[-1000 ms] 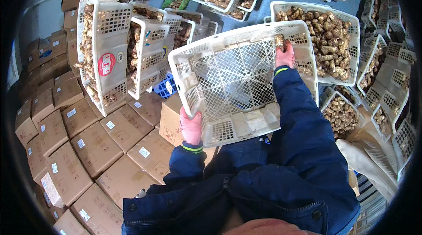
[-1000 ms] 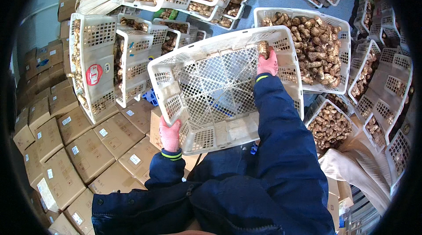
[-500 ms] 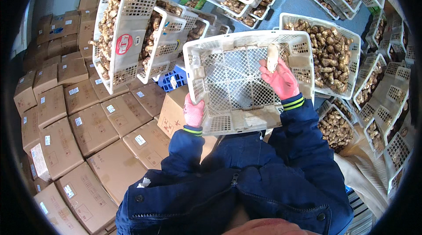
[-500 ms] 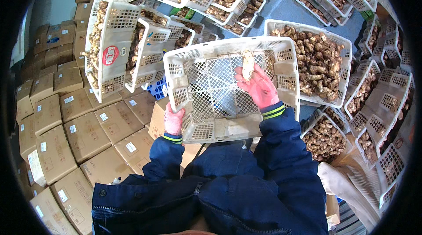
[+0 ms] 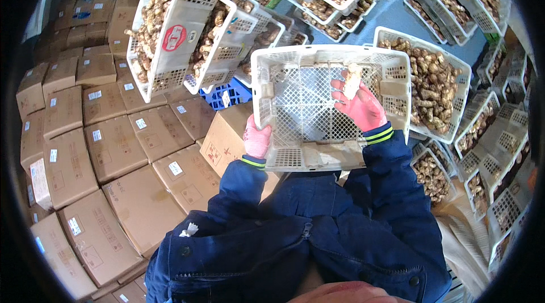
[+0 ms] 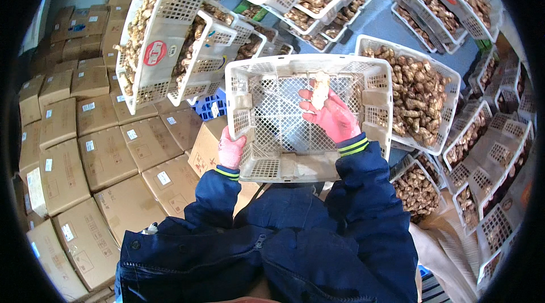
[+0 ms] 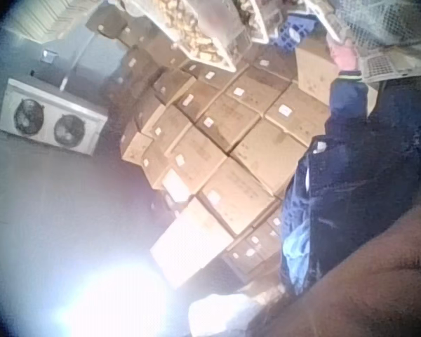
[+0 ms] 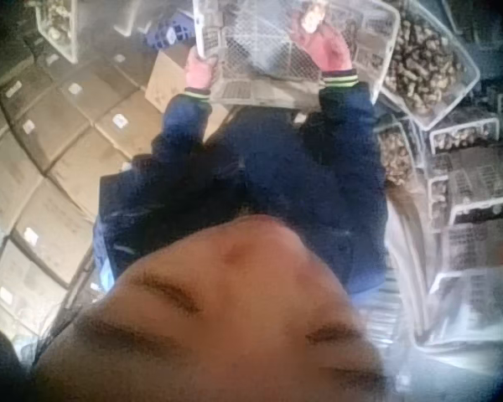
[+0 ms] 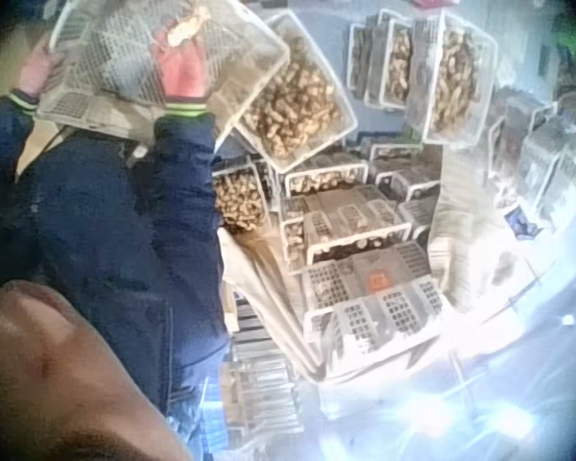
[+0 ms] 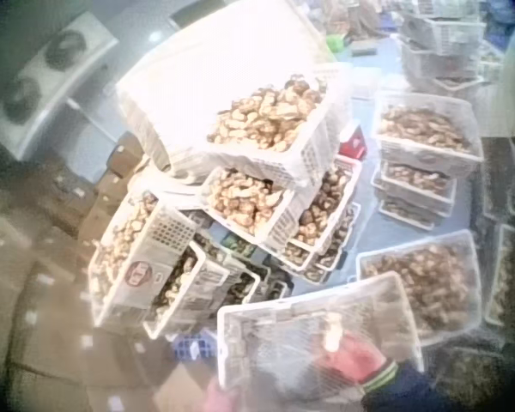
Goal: The person sorts ginger roots by transferring them between plastic crates, picking up individual roots to inspect them, and placing them into different containers.
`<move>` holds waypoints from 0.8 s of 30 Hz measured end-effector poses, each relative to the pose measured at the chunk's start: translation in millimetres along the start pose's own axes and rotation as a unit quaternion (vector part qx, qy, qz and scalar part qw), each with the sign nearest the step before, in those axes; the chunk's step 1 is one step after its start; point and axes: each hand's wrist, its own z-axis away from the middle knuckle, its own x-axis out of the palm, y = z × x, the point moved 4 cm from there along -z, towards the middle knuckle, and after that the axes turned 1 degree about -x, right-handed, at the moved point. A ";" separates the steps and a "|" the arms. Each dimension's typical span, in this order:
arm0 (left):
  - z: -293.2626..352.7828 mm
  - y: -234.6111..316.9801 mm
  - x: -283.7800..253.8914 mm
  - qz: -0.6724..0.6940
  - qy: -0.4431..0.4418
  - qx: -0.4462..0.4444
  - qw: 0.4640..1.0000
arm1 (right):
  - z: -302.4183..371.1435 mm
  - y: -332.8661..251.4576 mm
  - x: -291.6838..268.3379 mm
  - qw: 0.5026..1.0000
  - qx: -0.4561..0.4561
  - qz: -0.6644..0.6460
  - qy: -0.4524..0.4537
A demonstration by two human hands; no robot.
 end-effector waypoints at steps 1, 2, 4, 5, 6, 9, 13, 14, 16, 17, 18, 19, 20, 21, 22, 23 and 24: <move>0.6 -1.0 -2.6 -0.021 0.000 -0.016 1.000 | -3.7 2.0 3.1 1.000 0.002 0.013 0.005; 0.6 -6.4 -2.4 0.016 -0.001 0.028 0.999 | -3.8 2.1 0.1 0.992 0.012 0.103 0.068; 1.2 -6.7 -4.8 -0.028 -0.012 -0.005 1.000 | -10.5 -2.0 0.1 0.956 0.032 0.254 0.141; 3.7 -6.9 -5.3 -0.042 -0.019 -0.003 0.999 | -15.1 -2.4 -1.0 0.944 0.047 0.291 0.150; 7.5 -8.0 -5.3 0.008 -0.006 -0.002 1.000 | -17.4 -2.4 1.8 0.931 0.049 0.330 0.150; 17.7 -38.5 -33.3 0.035 0.012 -0.052 0.998 | -31.2 6.7 2.0 0.908 0.094 0.386 0.137; 37.5 -58.7 -89.9 0.060 0.026 -0.093 0.993 | -69.1 16.0 -13.8 0.901 0.141 0.390 0.126; 46.1 -69.8 -119.1 0.032 0.047 -0.098 0.994 | -89.1 24.4 -15.1 0.899 0.140 0.395 0.126; 57.0 -84.3 -137.3 -0.046 0.103 -0.107 0.988 | -130.6 27.2 -36.5 0.880 0.140 0.426 0.155; 58.9 -62.8 -141.2 -0.137 0.103 -0.126 0.977 | -154.3 26.8 -45.8 0.869 0.112 0.446 0.181; 62.7 -51.4 -141.1 -0.140 0.117 -0.138 0.973 | -179.9 27.2 -67.3 0.862 0.107 0.464 0.170; 61.8 -48.1 -138.5 -0.142 0.127 -0.146 0.971 | -207.5 21.6 -91.0 0.854 0.099 0.484 0.163; 65.3 -58.9 -137.9 -0.144 0.137 -0.164 0.966 | -236.0 17.5 -114.3 0.781 0.106 0.590 0.176; 68.6 -64.9 -145.1 -0.158 0.157 -0.186 0.957 | -267.3 23.8 -130.9 0.705 0.117 0.676 0.180; 70.5 -48.7 -144.6 -0.166 0.162 -0.198 0.952 | -290.0 27.2 -131.1 0.601 0.074 0.773 0.189; 72.2 -52.4 -144.0 -0.072 0.176 -0.251 0.949 | -311.3 31.1 -129.4 0.484 0.030 0.852 0.196; 68.0 -51.9 -136.8 -0.109 0.187 -0.203 0.955 | -331.8 21.1 -153.4 0.458 0.016 0.862 0.216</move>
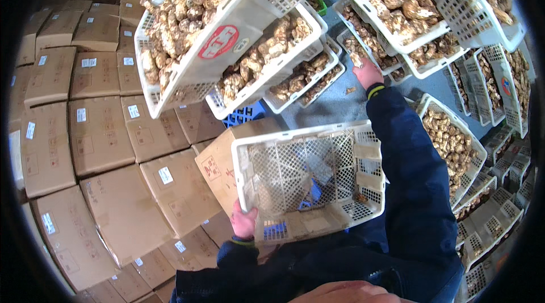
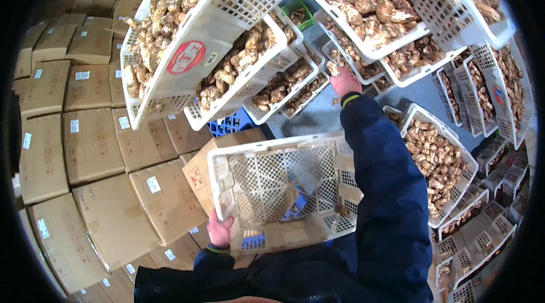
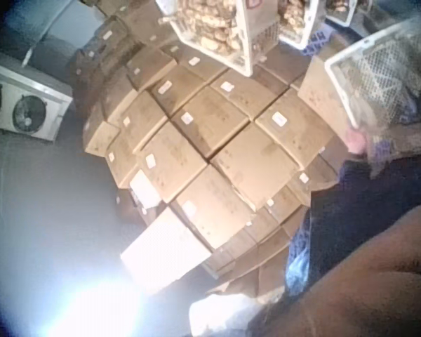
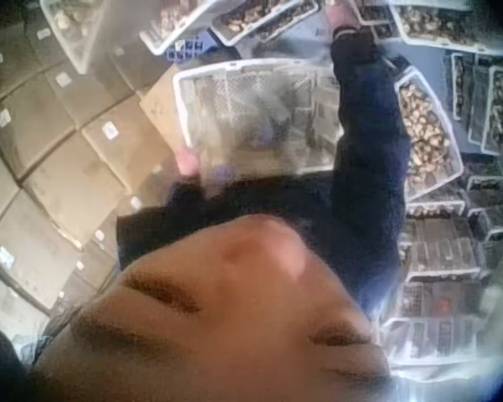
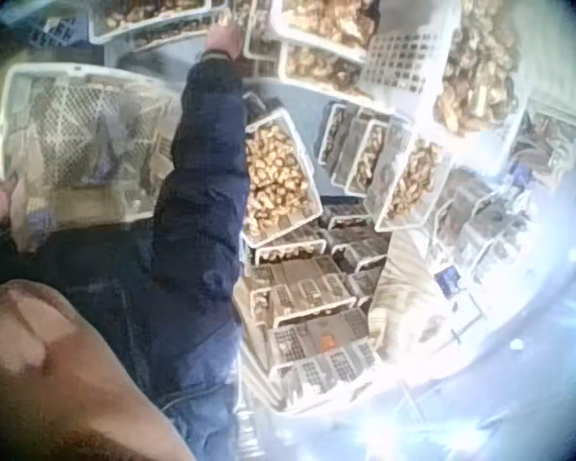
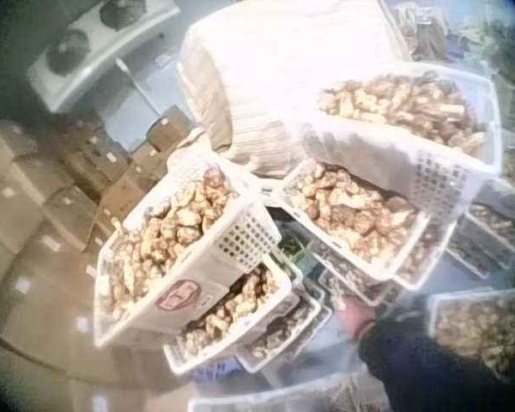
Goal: The person sorts ginger roots by transferring them between plastic crates, picking up individual roots to inspect them, and placing them into different containers.
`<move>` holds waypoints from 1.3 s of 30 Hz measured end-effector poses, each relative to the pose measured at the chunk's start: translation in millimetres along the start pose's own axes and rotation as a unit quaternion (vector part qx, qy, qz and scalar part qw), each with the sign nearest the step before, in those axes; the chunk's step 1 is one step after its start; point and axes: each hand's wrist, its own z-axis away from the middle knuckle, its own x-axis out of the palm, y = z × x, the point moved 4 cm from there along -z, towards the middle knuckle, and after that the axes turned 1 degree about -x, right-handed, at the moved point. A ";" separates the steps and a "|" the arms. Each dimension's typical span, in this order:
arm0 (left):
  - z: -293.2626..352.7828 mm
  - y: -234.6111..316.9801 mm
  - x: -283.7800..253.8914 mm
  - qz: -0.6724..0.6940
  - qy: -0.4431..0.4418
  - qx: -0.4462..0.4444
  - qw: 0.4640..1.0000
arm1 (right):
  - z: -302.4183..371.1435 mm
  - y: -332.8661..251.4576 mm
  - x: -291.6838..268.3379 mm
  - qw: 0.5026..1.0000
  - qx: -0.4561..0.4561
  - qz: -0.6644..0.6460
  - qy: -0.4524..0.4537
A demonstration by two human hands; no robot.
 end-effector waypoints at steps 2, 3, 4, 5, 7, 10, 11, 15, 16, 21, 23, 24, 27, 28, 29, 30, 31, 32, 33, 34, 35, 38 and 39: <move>-2.3 -5.0 16.0 0.054 0.003 0.007 0.999 | -54.4 11.1 13.2 0.998 0.024 0.057 0.011; -0.2 -11.8 15.0 0.122 -0.006 -0.045 0.992 | -68.9 -6.5 21.3 1.000 -0.001 0.013 0.015; 2.0 -12.2 2.0 0.054 0.011 -0.047 0.997 | -69.4 -58.8 26.4 0.998 0.001 -0.053 -0.028; -0.2 -14.1 8.6 0.137 0.005 -0.063 0.989 | -95.5 -74.3 28.8 0.992 -0.016 -0.106 0.060; -3.4 -10.7 16.2 0.204 -0.021 -0.073 0.976 | -130.1 -105.9 33.6 0.981 -0.032 -0.150 0.117; -10.0 -20.2 14.6 0.189 -0.014 -0.090 0.978 | -142.2 -113.6 44.6 0.984 0.025 -0.149 0.094; -14.0 -25.9 15.0 0.194 -0.017 -0.084 0.977 | -136.6 -106.6 51.7 0.988 0.013 -0.135 0.069; -31.1 -17.2 19.8 0.024 0.013 0.002 1.000 | -78.7 -47.6 66.7 0.949 -0.105 -0.291 -0.058; -36.7 -5.1 23.2 -0.009 0.012 0.034 0.999 | -55.4 -27.8 64.5 0.905 -0.098 -0.403 -0.097; -63.9 -31.7 19.6 0.065 -0.077 0.004 0.995 | 135.1 28.8 -5.6 0.949 -0.007 -0.314 0.030; -70.1 -20.3 17.7 0.113 -0.132 -0.011 0.985 | 207.0 30.5 -76.5 0.981 -0.004 -0.140 0.137; -71.3 -6.8 13.1 0.104 -0.134 0.007 0.985 | 231.8 32.3 -100.2 0.974 0.044 -0.163 0.148; -77.5 39.3 1.2 0.136 -0.173 0.038 0.975 | 315.7 78.4 -150.1 0.982 0.113 -0.005 0.151; -74.5 63.1 -0.1 0.155 -0.240 0.043 0.957 | 348.4 104.2 -148.1 0.974 0.179 -0.077 0.113; -71.1 80.7 0.3 0.186 -0.271 0.062 0.942 | 381.4 130.6 -139.2 0.957 0.236 -0.149 0.083; -63.3 102.5 3.8 0.120 -0.277 0.079 0.950 | 408.5 142.3 -122.1 0.941 0.233 -0.228 0.094; -57.0 122.2 5.3 0.049 -0.278 0.095 0.955 | 433.1 153.6 -103.0 0.917 0.230 -0.308 0.102; -52.9 130.0 4.0 0.068 -0.289 0.100 0.950 | 435.3 141.0 -98.5 0.917 0.277 -0.280 0.066; -40.2 151.7 2.5 -0.021 -0.280 0.152 0.948 | 439.5 137.1 -104.5 0.894 0.300 -0.327 0.056; -30.8 170.7 -0.8 -0.025 -0.292 0.167 0.941 | 443.8 134.3 -115.2 0.869 0.326 -0.368 0.053; -24.9 186.1 -2.1 -0.030 -0.304 0.182 0.935 | 461.4 157.7 -103.1 0.860 0.311 -0.393 0.095; 17.5 230.9 -6.0 0.018 -0.419 0.409 0.810 | 479.6 168.0 -129.2 0.836 0.287 -0.449 0.129; 41.4 252.1 2.3 -0.024 -0.384 0.527 0.758 | 494.4 180.9 -138.7 0.834 0.274 -0.452 0.156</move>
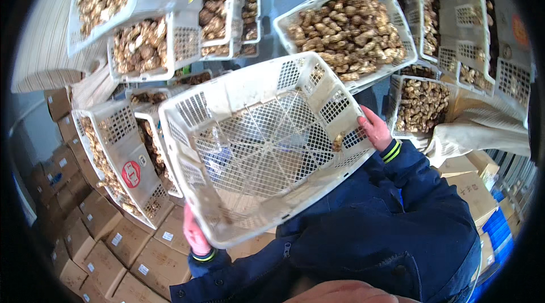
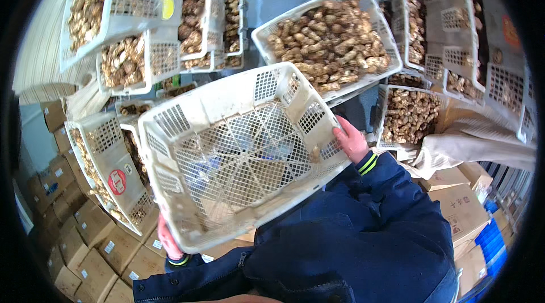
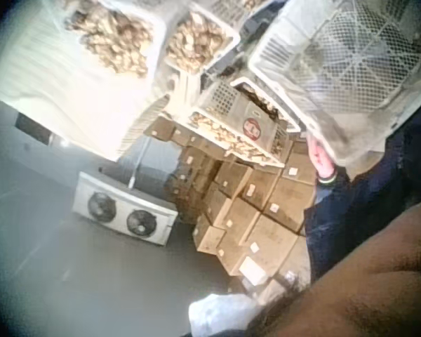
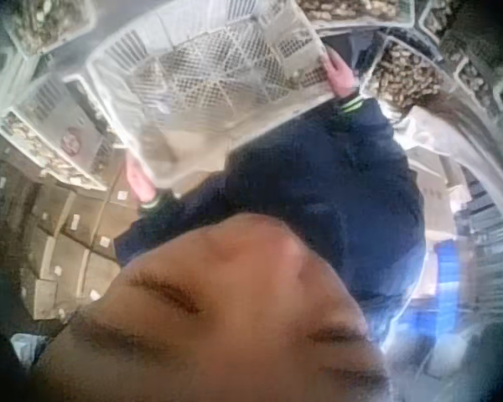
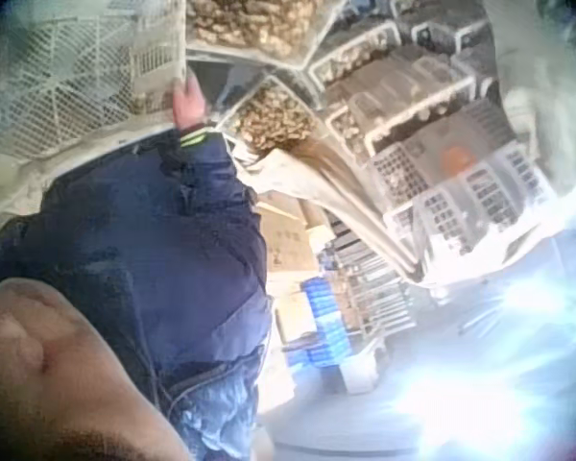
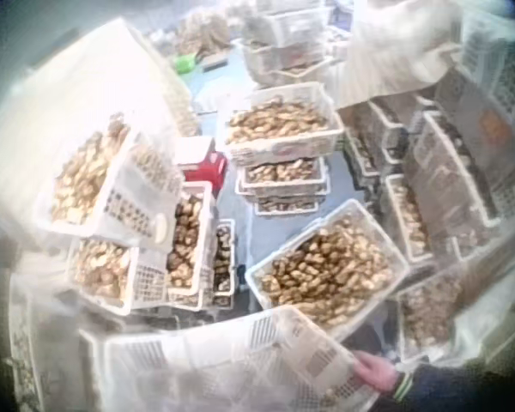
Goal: The person sorts ginger roots by transferring them between plastic crates, picking up individual roots to inspect them, and placing them into different containers.
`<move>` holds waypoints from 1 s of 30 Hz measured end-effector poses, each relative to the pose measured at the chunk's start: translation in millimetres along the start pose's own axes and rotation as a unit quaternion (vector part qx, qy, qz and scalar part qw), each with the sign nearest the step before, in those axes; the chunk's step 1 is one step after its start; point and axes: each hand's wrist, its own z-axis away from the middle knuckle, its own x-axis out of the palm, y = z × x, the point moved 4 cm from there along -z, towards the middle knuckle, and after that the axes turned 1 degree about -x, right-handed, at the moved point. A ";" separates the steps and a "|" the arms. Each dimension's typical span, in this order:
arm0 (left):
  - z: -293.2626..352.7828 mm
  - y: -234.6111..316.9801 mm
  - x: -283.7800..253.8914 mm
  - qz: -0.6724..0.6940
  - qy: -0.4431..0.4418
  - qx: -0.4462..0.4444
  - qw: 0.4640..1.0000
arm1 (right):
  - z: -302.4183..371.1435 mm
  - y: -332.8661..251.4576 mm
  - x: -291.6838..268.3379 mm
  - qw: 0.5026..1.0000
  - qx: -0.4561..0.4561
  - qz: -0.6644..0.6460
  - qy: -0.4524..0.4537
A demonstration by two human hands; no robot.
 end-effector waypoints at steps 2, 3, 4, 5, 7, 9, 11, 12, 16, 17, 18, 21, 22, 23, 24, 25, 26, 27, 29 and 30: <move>-31.4 37.6 20.5 0.163 0.030 -0.081 0.983 | 14.0 -51.7 -19.1 0.999 -0.003 -0.044 -0.011; -48.4 58.6 30.9 0.242 0.055 -0.117 0.962 | 20.5 -64.2 -30.3 0.996 -0.007 -0.091 -0.006; -67.8 86.6 46.9 0.169 0.069 -0.087 0.979 | 24.5 -71.8 -39.1 0.996 -0.012 -0.084 0.006; -80.9 117.5 62.0 0.096 0.086 -0.055 0.990 | 23.0 -77.0 -39.0 0.993 -0.010 -0.117 -0.021; -101.3 109.4 75.0 -0.061 0.040 0.032 0.997 | 13.6 -59.3 -66.0 0.992 0.018 -0.121 -0.041; -107.8 110.4 58.6 -0.091 0.013 0.081 0.992 | -3.9 -33.4 -68.1 0.990 0.059 -0.088 -0.087; -107.2 108.3 46.6 -0.088 0.083 -0.012 0.993 | -7.0 -30.1 -66.8 0.978 0.055 -0.138 -0.143; -100.1 106.4 35.0 -0.118 0.133 0.038 0.983 | -3.9 -28.9 -59.0 0.976 0.055 -0.141 -0.155; -97.9 181.9 64.3 -0.013 0.026 0.080 0.996 | 16.1 -75.9 -86.6 0.972 0.079 -0.173 -0.138; -98.1 202.1 75.1 -0.005 -0.001 0.126 0.992 | 17.8 -86.9 -90.3 0.974 0.057 -0.180 -0.127; -92.0 193.6 62.8 -0.021 0.001 0.182 0.983 | 15.6 -94.3 -93.9 0.975 0.035 -0.187 -0.117; -87.2 116.6 -3.5 -0.177 0.144 0.009 0.973 | -9.3 -47.4 -82.7 0.981 0.041 -0.090 -0.167; -89.7 134.3 10.7 -0.063 0.065 0.002 0.996 | -3.6 -37.2 -80.6 0.982 0.056 -0.047 -0.176; -90.0 140.5 19.5 -0.039 0.059 -0.016 0.997 | -2.6 -21.4 -73.4 0.980 0.056 -0.090 -0.166; -90.0 143.1 27.8 -0.015 0.053 -0.036 0.998 | -8.3 -52.0 -76.3 0.973 0.005 -0.087 -0.212; -86.2 146.7 30.9 -0.026 0.055 -0.036 0.998 | -9.2 -34.8 -67.1 0.972 0.045 -0.109 -0.201; -82.7 149.7 32.8 -0.038 0.056 -0.035 0.997 | -6.3 -17.3 -57.2 0.970 0.085 -0.131 -0.189; -82.9 153.6 32.5 -0.049 0.059 -0.028 0.997 | 3.0 -24.2 -50.8 0.971 0.102 -0.095 -0.192; -76.5 150.8 24.0 -0.098 0.099 -0.012 0.990 | -4.5 -26.0 -46.0 0.975 0.045 -0.145 -0.164; -70.3 144.7 22.8 -0.122 0.102 0.046 0.986 | -5.0 -46.7 -49.4 0.975 0.011 -0.165 -0.149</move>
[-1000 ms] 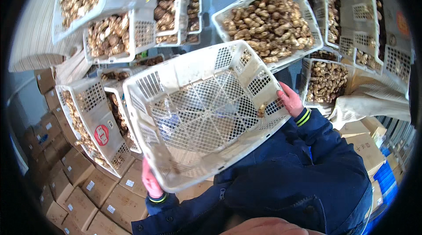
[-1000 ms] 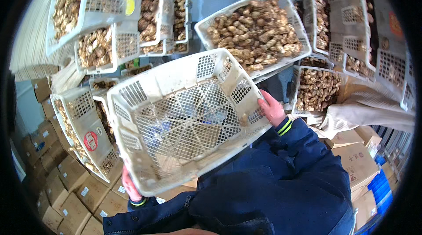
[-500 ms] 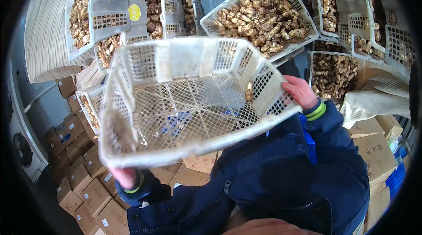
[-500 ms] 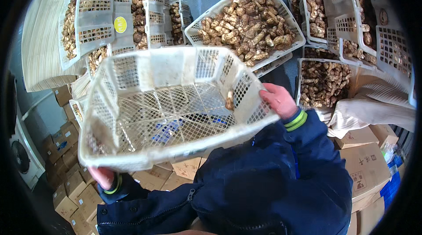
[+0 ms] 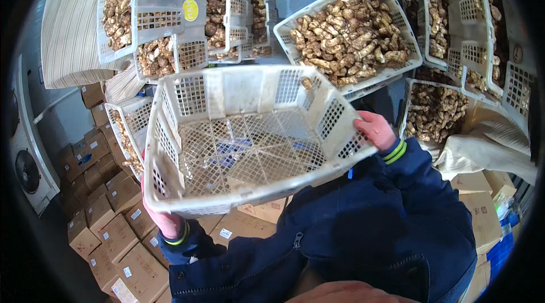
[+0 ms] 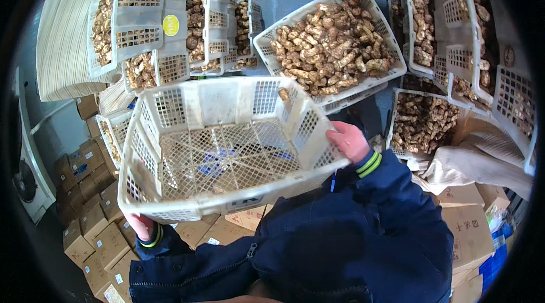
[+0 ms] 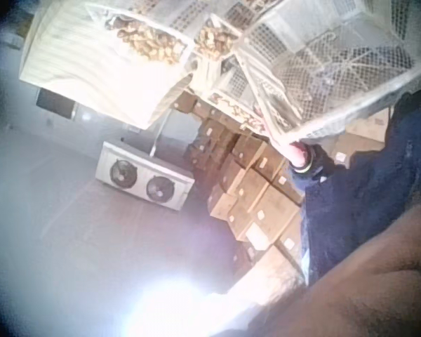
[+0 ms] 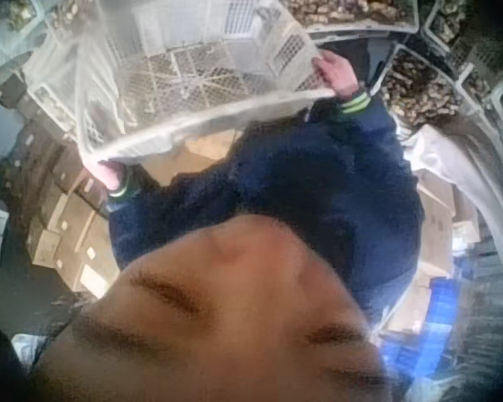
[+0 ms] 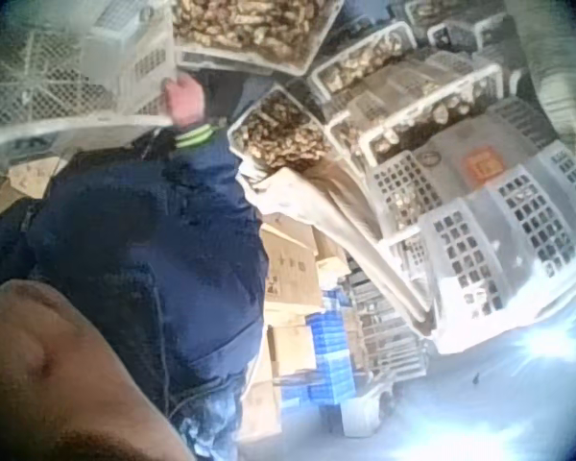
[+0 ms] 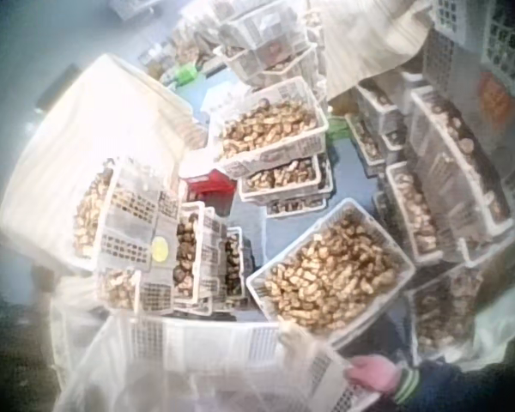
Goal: The person sorts ginger roots by transferring them between plastic crates, picking up individual roots to inspect them, and placing them into different containers.
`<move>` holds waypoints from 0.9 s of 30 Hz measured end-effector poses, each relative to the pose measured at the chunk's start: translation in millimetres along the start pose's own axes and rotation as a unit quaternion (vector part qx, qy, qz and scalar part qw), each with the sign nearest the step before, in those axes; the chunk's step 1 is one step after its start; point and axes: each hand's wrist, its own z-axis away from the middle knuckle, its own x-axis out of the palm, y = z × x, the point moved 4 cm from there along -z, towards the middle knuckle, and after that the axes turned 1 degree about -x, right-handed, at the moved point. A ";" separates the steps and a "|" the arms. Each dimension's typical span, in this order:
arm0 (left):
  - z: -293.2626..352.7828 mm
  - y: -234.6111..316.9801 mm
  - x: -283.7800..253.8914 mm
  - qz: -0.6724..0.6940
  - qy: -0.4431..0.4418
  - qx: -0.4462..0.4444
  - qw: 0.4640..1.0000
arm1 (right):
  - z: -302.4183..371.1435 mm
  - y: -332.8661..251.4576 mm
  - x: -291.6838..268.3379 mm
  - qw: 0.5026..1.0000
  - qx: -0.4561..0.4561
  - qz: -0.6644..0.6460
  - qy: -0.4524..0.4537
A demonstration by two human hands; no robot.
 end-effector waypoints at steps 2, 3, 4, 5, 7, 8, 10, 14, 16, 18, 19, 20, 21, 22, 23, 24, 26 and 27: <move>4.1 5.3 5.8 0.031 0.014 -0.033 0.999 | 11.2 -27.7 0.7 0.996 0.085 -0.032 0.025; 3.8 7.5 11.3 0.050 0.018 -0.048 0.997 | 13.2 -25.3 -0.8 0.996 0.081 -0.020 0.036; 9.4 3.9 19.8 0.207 0.057 -0.225 0.950 | 17.6 -23.5 1.6 0.996 0.079 -0.009 0.043; 9.6 -8.7 20.8 0.083 0.026 -0.160 0.983 | 12.5 -1.8 -1.1 0.996 0.077 0.038 0.029; 2.6 -14.6 25.5 0.018 0.018 -0.111 0.994 | -7.0 38.4 -14.2 0.991 0.125 0.054 -0.017; 1.5 -21.6 29.8 0.080 0.022 -0.149 0.985 | -9.2 63.7 -18.7 0.996 0.072 0.046 0.000; 9.9 -25.7 17.9 0.072 0.031 -0.153 0.985 | -7.1 48.0 4.2 0.993 0.113 0.030 -0.031; 18.5 -24.8 9.2 0.143 0.030 -0.034 0.989 | 9.7 9.7 14.0 0.992 0.116 0.045 0.008; 21.1 -28.3 7.6 0.175 0.012 0.069 0.982 | 27.4 -17.6 10.7 0.990 0.093 0.004 0.105; 25.7 -37.4 9.6 0.143 0.014 0.043 0.989 | 20.5 -5.4 11.3 0.993 0.060 -0.021 0.099; 21.6 -41.0 15.4 0.112 0.017 -0.007 0.994 | 18.5 14.8 1.5 0.993 0.078 -0.004 0.092; 15.4 -42.8 17.8 0.073 0.029 -0.048 0.996 | 9.5 25.5 -2.7 0.993 0.087 0.010 0.075; 8.0 -22.7 31.2 0.088 0.053 -0.101 0.990 | 5.2 27.6 1.4 0.993 0.099 0.046 0.053; 9.5 -34.1 25.3 0.099 0.044 -0.152 0.982 | 2.6 39.1 7.1 0.992 0.117 0.043 0.031; 9.6 -45.4 22.2 0.113 0.040 -0.200 0.972 | -2.1 52.6 7.2 0.993 0.103 0.053 0.035; 10.6 -56.2 22.7 0.177 0.057 -0.252 0.950 | -6.3 60.3 5.7 0.993 0.089 0.069 0.042; 11.4 -64.4 12.2 0.266 -0.029 -0.239 0.933 | -9.5 31.8 21.8 0.986 0.063 0.140 0.064; 10.1 -49.4 25.2 0.255 0.028 -0.291 0.922 | -11.9 18.5 28.2 0.980 0.048 0.177 0.078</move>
